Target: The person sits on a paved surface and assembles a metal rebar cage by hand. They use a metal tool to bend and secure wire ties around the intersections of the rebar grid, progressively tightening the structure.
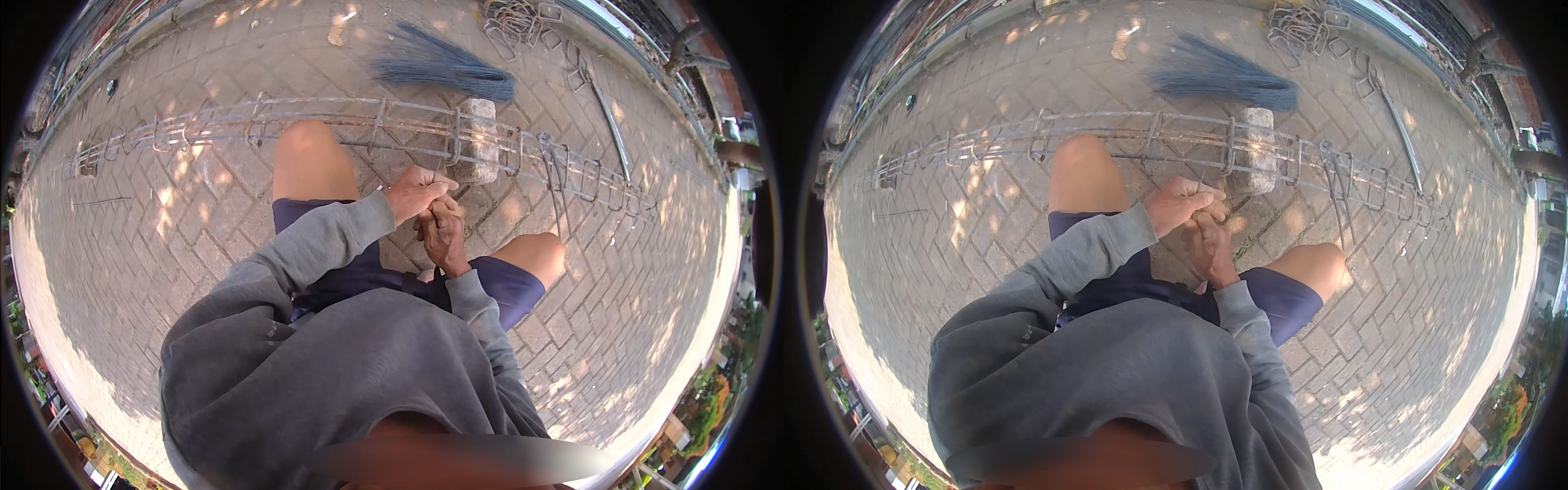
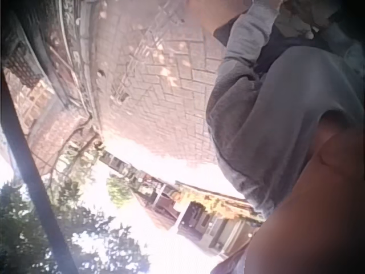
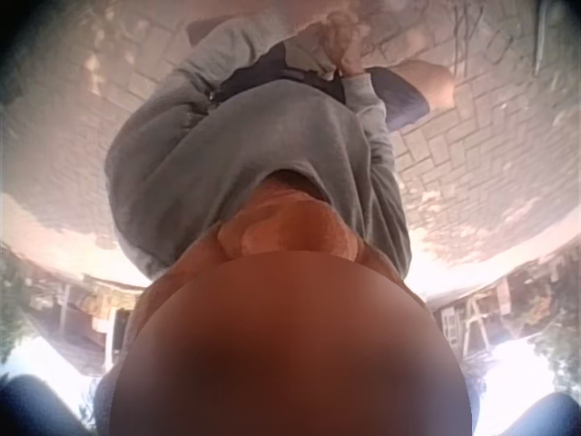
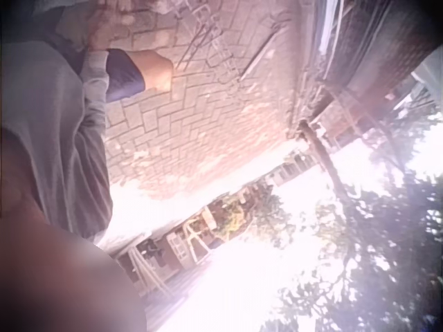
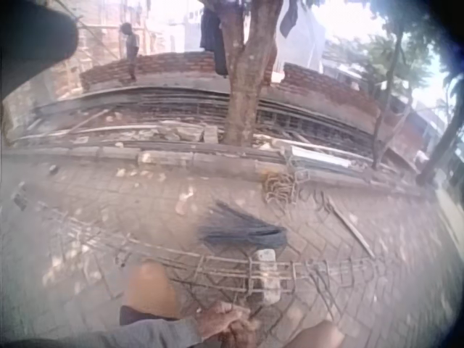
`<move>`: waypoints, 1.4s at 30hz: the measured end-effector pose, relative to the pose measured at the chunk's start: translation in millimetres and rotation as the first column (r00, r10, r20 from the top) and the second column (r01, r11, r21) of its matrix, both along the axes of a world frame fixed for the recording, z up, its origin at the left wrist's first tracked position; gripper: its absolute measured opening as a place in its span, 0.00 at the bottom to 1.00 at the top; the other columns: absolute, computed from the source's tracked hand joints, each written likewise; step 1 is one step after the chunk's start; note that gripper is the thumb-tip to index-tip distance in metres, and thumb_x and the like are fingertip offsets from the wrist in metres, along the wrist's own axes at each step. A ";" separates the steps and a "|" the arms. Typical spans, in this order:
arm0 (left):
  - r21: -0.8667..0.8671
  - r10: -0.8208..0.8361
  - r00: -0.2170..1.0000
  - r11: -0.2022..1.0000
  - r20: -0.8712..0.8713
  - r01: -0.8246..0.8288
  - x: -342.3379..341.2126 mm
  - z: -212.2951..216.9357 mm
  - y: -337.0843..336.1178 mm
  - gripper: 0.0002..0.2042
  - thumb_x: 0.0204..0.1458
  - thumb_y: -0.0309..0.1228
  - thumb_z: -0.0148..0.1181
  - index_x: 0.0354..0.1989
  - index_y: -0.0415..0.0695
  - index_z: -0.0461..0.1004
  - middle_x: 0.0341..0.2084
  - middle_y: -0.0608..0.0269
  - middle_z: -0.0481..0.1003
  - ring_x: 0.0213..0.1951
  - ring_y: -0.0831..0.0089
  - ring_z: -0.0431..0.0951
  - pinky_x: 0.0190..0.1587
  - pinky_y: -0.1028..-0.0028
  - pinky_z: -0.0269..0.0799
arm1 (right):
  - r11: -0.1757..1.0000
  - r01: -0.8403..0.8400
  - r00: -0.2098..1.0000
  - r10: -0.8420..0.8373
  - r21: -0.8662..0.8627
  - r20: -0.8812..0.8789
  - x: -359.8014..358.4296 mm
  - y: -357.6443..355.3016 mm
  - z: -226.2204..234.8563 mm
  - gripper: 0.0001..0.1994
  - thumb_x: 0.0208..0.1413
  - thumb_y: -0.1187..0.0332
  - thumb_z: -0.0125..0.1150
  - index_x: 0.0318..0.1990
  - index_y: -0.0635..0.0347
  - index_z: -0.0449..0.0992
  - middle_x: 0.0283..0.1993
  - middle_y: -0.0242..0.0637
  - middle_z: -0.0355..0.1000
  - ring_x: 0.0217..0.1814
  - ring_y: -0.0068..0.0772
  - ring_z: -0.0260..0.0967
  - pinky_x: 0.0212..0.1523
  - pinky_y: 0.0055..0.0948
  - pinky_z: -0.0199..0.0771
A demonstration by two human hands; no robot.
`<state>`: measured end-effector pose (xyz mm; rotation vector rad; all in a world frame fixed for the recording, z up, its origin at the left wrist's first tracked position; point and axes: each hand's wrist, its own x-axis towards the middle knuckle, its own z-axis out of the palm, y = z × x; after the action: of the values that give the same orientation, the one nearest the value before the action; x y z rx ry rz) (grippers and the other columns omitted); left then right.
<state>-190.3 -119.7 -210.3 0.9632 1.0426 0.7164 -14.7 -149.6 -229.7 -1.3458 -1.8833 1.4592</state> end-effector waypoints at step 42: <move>0.353 0.376 -0.155 0.922 -0.914 0.156 -294.7 -101.7 33.8 0.13 0.60 0.37 0.55 0.50 0.49 0.78 0.49 0.57 0.81 0.53 0.52 0.78 0.52 0.53 0.77 | 0.945 -0.275 0.952 0.242 0.175 0.188 -103.6 -85.8 -85.1 0.11 0.57 0.67 0.58 0.35 0.70 0.72 0.37 0.55 0.67 0.36 0.62 0.70 0.35 0.51 0.66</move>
<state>-485.0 -85.8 -312.0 1.8956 2.5536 0.0605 -118.4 -235.4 -314.7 -1.1898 -2.3203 1.2637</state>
